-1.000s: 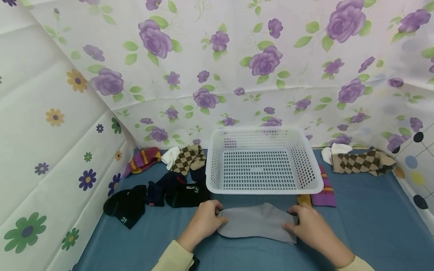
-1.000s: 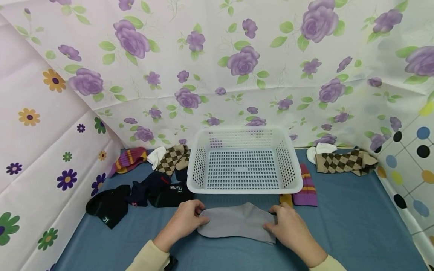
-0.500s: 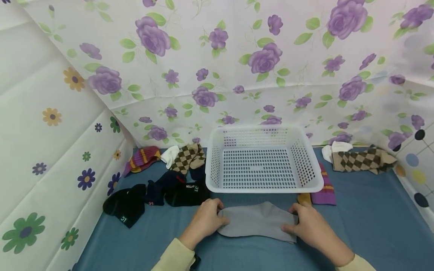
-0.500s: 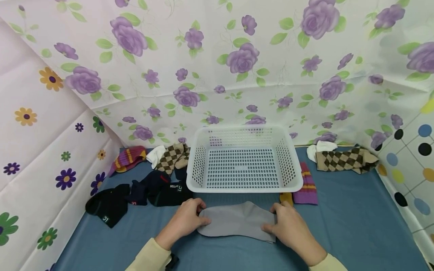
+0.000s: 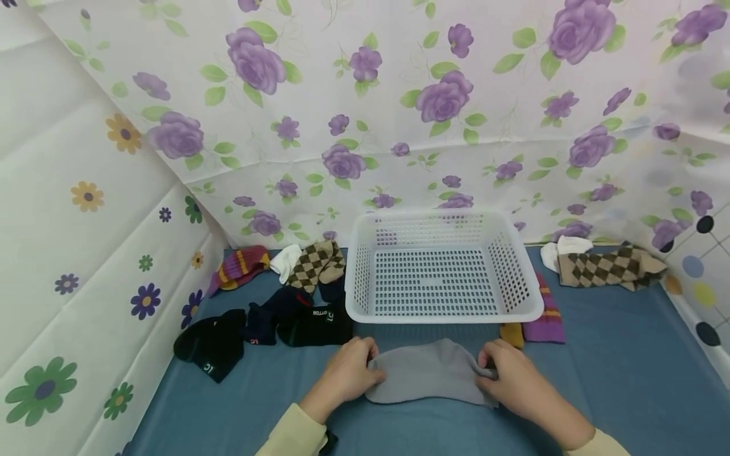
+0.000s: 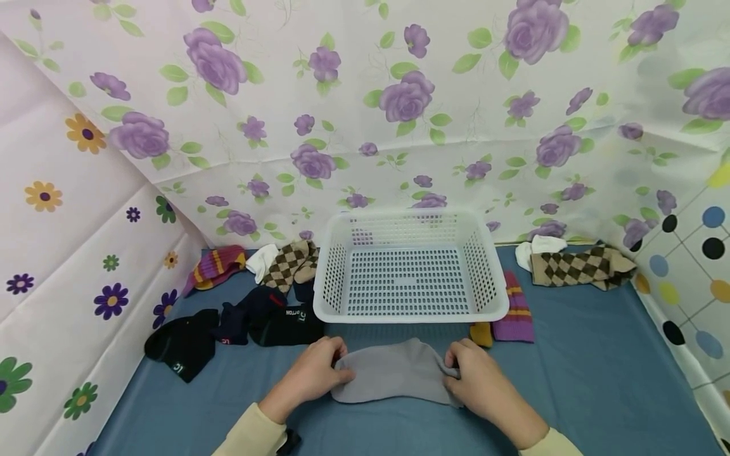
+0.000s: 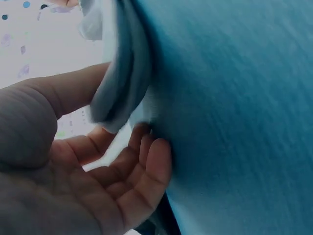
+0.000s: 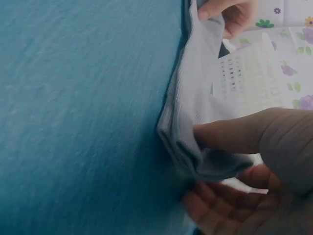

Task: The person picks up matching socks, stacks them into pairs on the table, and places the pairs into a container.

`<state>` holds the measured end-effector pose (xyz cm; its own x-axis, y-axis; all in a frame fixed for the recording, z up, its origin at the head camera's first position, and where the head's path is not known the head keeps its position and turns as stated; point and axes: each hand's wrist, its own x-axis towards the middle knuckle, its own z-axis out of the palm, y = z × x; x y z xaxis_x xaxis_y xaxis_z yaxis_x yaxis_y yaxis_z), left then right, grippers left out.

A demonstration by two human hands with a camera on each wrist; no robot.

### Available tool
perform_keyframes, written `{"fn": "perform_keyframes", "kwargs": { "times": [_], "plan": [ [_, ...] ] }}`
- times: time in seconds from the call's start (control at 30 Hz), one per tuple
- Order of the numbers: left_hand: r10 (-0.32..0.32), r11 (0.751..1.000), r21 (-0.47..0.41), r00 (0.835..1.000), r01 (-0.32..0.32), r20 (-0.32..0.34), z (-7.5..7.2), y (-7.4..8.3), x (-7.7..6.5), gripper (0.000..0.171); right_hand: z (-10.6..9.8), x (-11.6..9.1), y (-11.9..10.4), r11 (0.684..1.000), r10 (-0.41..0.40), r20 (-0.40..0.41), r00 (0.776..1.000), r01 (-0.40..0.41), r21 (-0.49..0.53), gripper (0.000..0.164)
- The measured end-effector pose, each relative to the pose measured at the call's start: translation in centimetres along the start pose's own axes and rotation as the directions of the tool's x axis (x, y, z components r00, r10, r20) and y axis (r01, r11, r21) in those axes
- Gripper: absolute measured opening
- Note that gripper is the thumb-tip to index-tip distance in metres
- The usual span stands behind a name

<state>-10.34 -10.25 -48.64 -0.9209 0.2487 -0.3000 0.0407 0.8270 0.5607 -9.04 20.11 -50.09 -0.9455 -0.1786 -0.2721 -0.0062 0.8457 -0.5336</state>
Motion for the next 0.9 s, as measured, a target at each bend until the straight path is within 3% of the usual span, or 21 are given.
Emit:
{"fn": "perform_keyframes", "kwargs": {
  "times": [0.2,0.4,0.63,0.83,0.9],
  "plan": [
    [0.105,0.981,-0.169,0.993,-0.095,0.049,-0.5,0.0,-1.0,0.02,0.0,-1.0,0.8,0.981,-0.171,-0.027,0.985,0.173,0.091,0.025],
    [0.17,0.957,-0.239,0.985,-0.163,0.006,-1.2,0.4,-1.8,0.017,-0.5,-2.0,0.9,0.938,-0.298,-0.066,0.952,0.305,0.164,0.03],
    [0.182,0.947,-0.268,0.983,-0.175,0.0,-3.0,1.0,-2.7,0.011,-1.6,-3.3,0.8,0.838,-0.507,-0.132,0.852,0.523,0.154,0.048],
    [0.196,0.944,-0.271,0.981,-0.188,0.002,-4.3,1.5,-2.8,0.012,-3.0,-3.9,0.2,0.767,-0.623,-0.257,0.739,0.641,-0.019,0.049],
    [0.21,0.939,-0.272,0.977,-0.21,-0.031,-4.9,1.8,-2.7,0.012,-3.7,-3.9,-0.1,0.771,-0.621,-0.291,0.728,0.634,-0.06,0.049]
  ]
}}
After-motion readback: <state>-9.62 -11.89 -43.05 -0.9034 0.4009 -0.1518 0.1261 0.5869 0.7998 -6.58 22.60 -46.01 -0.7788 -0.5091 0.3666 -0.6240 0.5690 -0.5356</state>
